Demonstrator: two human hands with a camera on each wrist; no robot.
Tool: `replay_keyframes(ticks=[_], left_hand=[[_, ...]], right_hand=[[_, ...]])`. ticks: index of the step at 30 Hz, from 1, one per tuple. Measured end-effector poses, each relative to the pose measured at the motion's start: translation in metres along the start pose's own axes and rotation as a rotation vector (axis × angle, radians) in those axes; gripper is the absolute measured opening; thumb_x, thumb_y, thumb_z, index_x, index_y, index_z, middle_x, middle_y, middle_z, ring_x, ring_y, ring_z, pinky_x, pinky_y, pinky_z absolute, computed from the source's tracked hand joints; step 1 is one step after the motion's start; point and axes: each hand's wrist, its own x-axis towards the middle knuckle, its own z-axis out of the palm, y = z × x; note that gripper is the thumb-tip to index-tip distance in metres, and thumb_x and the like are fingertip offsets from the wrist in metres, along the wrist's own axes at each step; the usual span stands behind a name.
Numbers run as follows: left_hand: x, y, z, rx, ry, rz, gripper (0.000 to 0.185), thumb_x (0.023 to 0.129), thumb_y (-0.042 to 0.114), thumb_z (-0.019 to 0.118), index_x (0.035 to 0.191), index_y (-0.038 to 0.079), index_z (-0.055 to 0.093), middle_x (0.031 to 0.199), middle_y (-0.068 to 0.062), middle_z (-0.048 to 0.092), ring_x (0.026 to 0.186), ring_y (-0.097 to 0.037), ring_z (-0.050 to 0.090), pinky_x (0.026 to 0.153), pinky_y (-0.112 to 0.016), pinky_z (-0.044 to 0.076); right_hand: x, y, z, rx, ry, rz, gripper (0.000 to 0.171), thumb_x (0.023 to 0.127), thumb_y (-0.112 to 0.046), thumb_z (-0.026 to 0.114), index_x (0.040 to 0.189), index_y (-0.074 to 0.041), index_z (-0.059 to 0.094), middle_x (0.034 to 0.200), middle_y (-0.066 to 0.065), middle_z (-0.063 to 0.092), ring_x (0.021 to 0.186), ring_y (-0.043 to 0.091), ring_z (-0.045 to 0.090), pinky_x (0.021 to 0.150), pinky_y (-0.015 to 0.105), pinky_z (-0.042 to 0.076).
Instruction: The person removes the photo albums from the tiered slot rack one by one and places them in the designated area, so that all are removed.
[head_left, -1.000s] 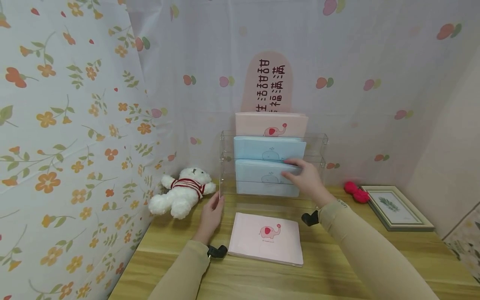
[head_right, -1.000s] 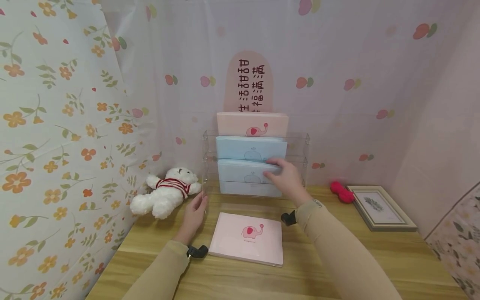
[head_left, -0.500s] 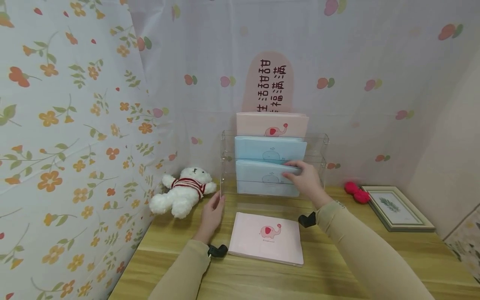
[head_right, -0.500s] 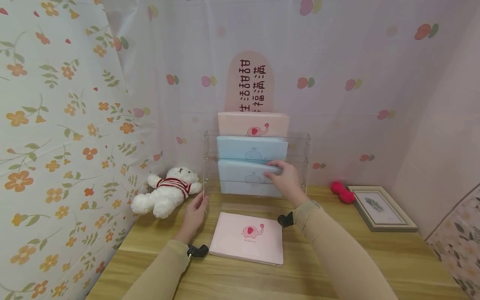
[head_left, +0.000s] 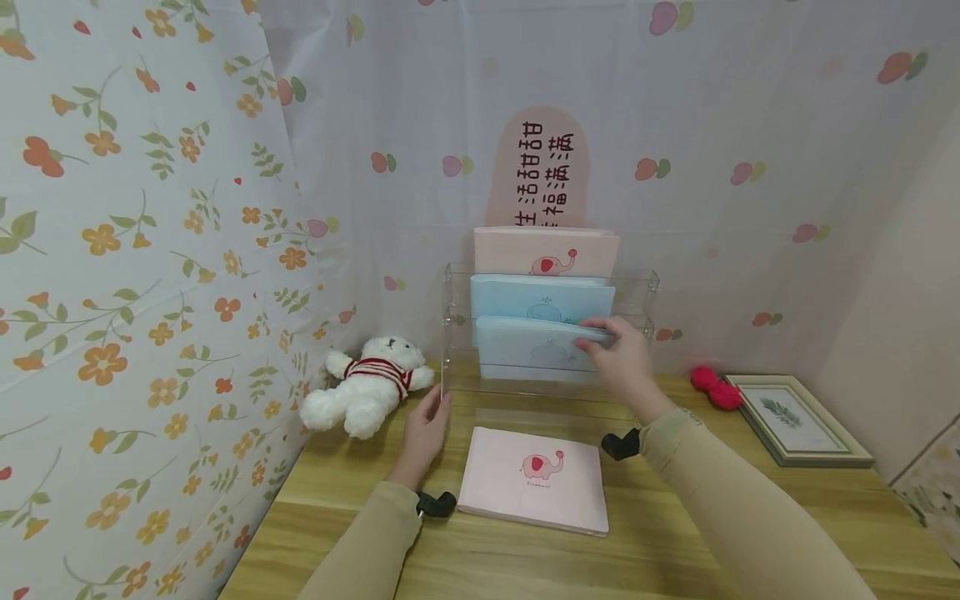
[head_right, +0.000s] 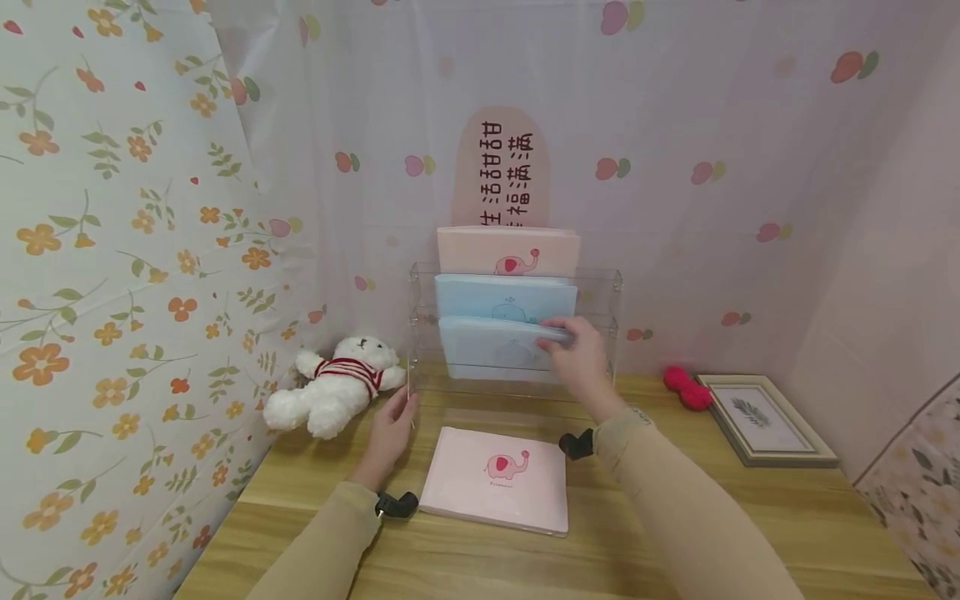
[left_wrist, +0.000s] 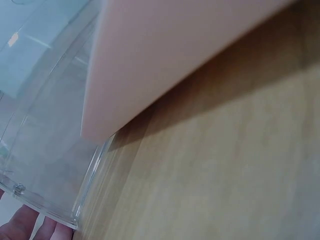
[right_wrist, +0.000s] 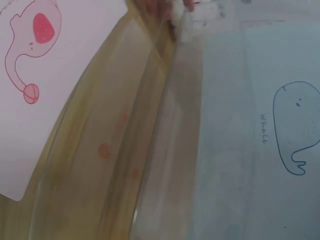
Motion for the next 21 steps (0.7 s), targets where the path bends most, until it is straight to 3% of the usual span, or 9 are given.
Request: replay_keyframes(ticks=[7,11,15,21], left_hand=[[0.000,0.001,0.000,0.008,0.008,0.004,0.044,0.112,0.029,0.066,0.151,0.007,0.067,0.141,-0.020,0.075,0.131,-0.037,0.069,0.113,-0.054,0.055],[0.001,-0.001,0.001,0.002,0.006,0.012,0.044,0.112,0.029,0.066,0.150,0.007,0.067,0.140,-0.021,0.075,0.130,-0.037,0.069,0.112,-0.054,0.056],[0.001,-0.003,0.001,0.006,0.002,0.019,0.046,0.112,0.030,0.067,0.151,0.006,0.067,0.141,-0.021,0.075,0.131,-0.037,0.069,0.113,-0.055,0.056],[0.001,-0.004,0.001,0.009,0.010,0.011,0.047,0.112,0.031,0.066,0.152,0.006,0.066,0.144,-0.021,0.073,0.135,-0.039,0.068,0.116,-0.058,0.054]], right_hand=[[-0.011,-0.006,-0.029,0.045,0.169,-0.064,0.028,0.097,-0.014,0.087,0.123,-0.007,0.080,0.126,0.015,0.076,0.115,0.020,0.065,0.082,0.009,0.045],[-0.020,0.000,-0.052,0.052,0.255,-0.087,0.028,0.095,-0.014,0.089,0.121,-0.008,0.082,0.109,-0.010,0.075,0.103,0.000,0.060,0.078,0.006,0.046],[-0.030,0.011,-0.073,0.035,0.278,-0.070,0.028,0.095,-0.016,0.089,0.122,-0.010,0.081,0.102,-0.036,0.064,0.097,-0.008,0.059,0.074,0.006,0.047],[-0.051,0.033,-0.095,0.009,0.272,-0.028,0.027,0.097,-0.019,0.088,0.120,-0.008,0.079,0.103,-0.036,0.063,0.098,-0.006,0.060,0.073,0.006,0.049]])
